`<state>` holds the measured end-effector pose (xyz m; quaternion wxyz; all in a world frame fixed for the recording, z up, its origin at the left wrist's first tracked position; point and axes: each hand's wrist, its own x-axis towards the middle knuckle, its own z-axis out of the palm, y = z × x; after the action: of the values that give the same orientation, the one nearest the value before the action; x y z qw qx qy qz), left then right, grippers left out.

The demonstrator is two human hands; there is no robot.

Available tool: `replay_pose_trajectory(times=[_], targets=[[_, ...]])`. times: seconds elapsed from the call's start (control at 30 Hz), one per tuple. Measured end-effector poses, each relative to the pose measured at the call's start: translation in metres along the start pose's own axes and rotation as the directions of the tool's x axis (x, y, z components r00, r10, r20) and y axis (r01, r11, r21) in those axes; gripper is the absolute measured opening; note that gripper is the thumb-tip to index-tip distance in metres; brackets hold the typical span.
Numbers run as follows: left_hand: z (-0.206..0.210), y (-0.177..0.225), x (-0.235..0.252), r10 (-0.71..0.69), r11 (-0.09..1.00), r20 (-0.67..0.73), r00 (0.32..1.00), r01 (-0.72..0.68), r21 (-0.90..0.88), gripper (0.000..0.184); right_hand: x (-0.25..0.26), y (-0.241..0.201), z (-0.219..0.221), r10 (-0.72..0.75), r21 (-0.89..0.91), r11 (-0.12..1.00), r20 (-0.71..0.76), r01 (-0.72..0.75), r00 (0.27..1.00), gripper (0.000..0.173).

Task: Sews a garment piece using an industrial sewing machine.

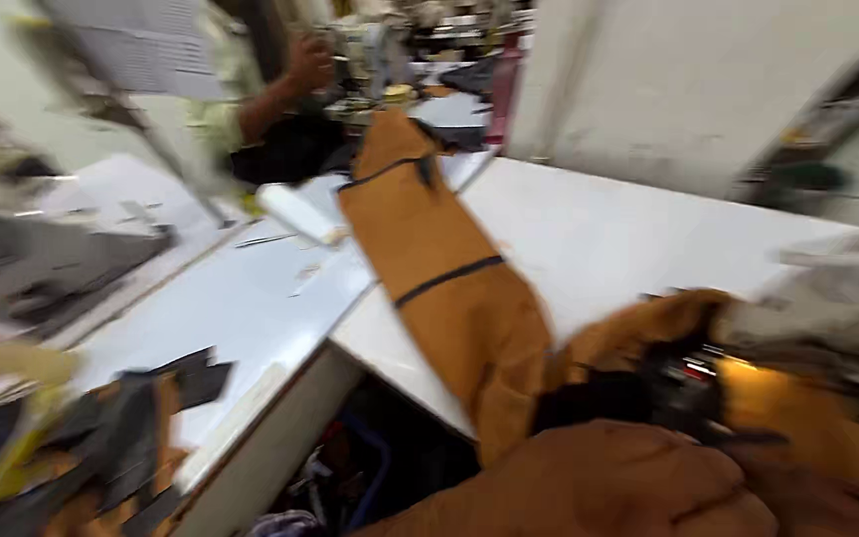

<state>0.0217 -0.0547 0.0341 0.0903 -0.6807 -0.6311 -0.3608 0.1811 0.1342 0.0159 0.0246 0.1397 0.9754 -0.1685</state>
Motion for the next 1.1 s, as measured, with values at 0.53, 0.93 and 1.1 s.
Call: replay_pose_trajectory(times=[0.53,0.93,1.1], targets=[[0.110,-0.077,0.052,-0.051,0.968,0.611,0.790,-0.112,0.225,0.048,0.007,0.051,0.035,0.002,-0.135,0.991,-0.088,-0.014,0.996,0.039],[0.111,-0.091,0.029,-0.029,0.965,0.575,0.817,-0.127,0.229,0.050,0.021,0.075,0.050,0.124,-0.366,0.908,-0.227,-0.202,0.966,0.071],[0.111,-0.095,0.032,-0.012,0.970,0.584,0.811,-0.132,0.204,0.050,0.021,0.078,0.052,0.117,-0.387,0.897,-0.260,-0.215,0.958,0.070]])
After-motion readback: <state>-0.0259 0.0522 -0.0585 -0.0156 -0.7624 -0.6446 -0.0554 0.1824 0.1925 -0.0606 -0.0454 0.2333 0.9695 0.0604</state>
